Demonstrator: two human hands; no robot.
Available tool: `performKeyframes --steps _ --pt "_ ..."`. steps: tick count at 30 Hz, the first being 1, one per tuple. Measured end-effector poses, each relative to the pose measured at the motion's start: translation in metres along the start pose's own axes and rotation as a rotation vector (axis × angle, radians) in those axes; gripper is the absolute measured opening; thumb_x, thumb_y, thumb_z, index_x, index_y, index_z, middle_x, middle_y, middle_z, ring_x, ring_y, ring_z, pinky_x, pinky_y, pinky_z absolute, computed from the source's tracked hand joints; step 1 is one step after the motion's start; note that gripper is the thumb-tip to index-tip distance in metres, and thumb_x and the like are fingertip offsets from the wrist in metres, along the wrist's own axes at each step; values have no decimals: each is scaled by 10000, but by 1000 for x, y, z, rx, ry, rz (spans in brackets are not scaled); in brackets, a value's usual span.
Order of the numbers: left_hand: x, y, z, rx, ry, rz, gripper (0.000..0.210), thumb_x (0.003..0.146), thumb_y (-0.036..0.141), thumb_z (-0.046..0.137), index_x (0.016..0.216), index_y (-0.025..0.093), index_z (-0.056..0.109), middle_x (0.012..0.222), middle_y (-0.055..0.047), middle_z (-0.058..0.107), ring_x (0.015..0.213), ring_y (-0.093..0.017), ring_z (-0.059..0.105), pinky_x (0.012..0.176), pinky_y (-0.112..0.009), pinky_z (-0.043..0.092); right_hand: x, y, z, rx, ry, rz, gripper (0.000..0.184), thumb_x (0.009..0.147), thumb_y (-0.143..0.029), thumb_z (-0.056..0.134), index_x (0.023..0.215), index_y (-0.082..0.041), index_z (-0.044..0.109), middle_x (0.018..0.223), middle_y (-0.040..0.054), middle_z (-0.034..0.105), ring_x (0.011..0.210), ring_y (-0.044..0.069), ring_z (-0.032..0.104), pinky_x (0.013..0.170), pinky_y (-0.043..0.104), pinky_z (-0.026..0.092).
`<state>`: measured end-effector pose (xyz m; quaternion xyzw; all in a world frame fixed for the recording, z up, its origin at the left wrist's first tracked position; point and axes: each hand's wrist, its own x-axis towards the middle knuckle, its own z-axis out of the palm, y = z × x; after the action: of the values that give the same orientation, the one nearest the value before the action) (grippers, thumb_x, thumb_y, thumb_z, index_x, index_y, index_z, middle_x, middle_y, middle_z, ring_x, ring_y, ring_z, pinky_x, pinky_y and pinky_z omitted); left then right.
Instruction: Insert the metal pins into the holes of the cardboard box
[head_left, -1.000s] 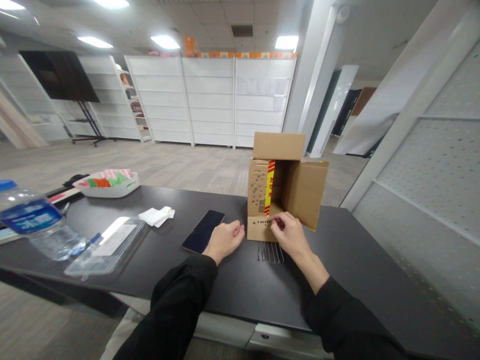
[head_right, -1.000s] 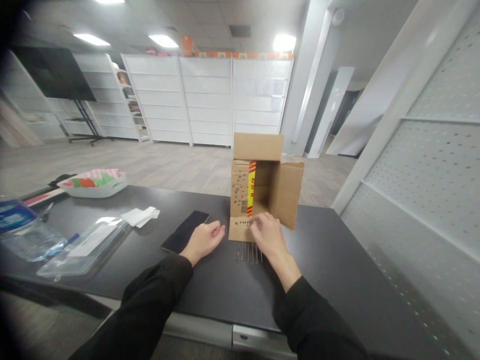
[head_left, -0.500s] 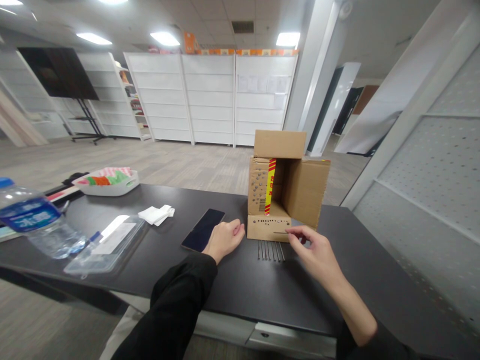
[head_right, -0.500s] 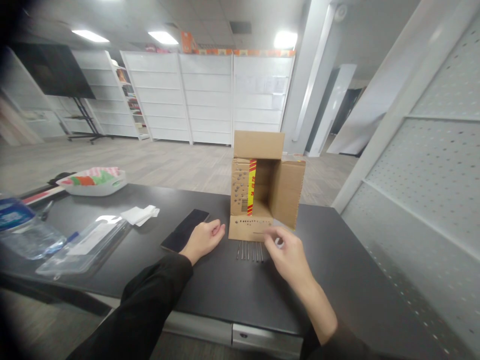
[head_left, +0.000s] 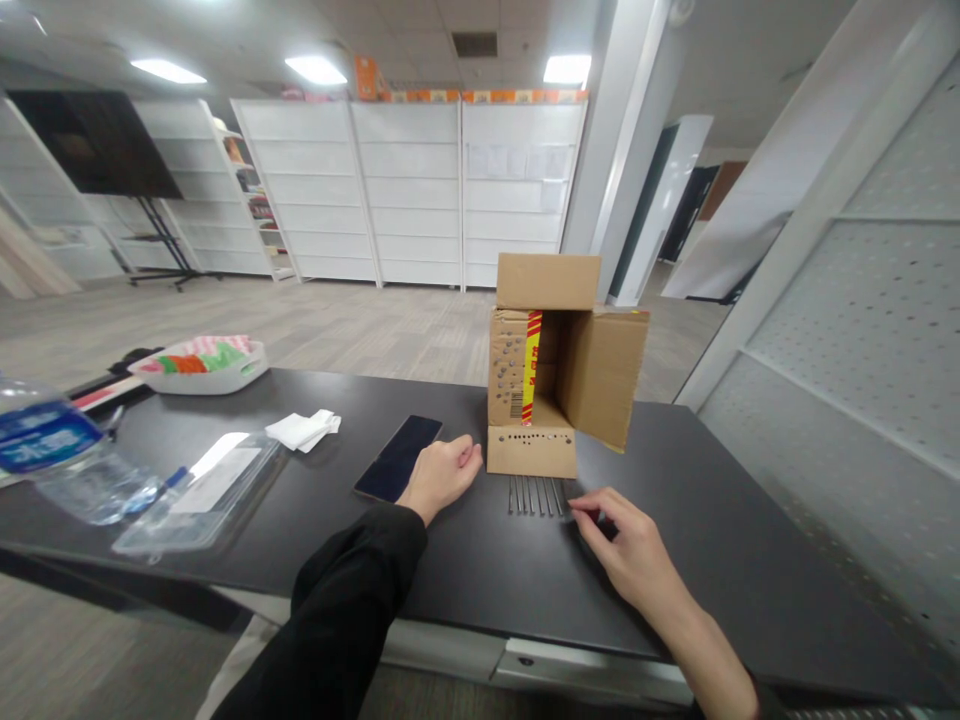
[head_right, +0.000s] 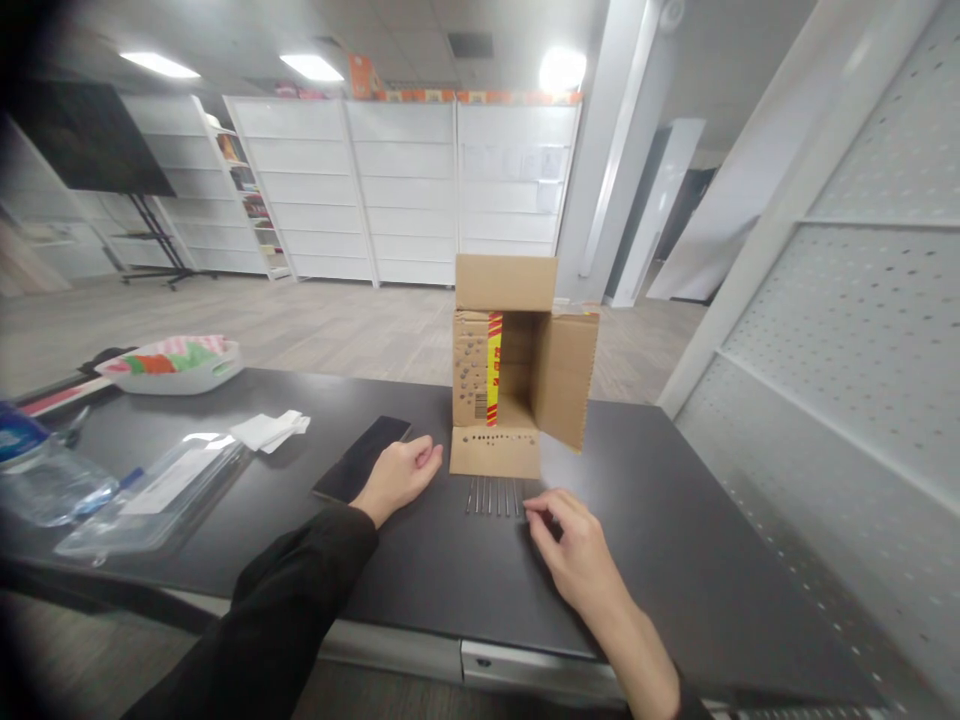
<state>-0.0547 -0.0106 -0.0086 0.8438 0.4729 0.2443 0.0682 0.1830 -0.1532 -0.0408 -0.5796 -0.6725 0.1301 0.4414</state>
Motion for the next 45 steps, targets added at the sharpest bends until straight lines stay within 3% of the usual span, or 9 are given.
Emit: performKeyframes --steps 14,45 --pt "0 0 0 1 8 1 349 863 373 406 571 199 326 480 37 358 444 -97 334 519 -242 187 0 2 2 -19 -92 -27 161 931 -247 464 895 -201 614 879 60 613 841 210 578 787 355 444" --pt "0 2 0 33 -13 -21 345 867 376 403 569 204 380 494 25 420 467 -112 419 535 -243 225 4 4 4 -74 -125 -29 187 884 -184 454 904 -197 640 905 68 632 869 213 580 798 368 449"
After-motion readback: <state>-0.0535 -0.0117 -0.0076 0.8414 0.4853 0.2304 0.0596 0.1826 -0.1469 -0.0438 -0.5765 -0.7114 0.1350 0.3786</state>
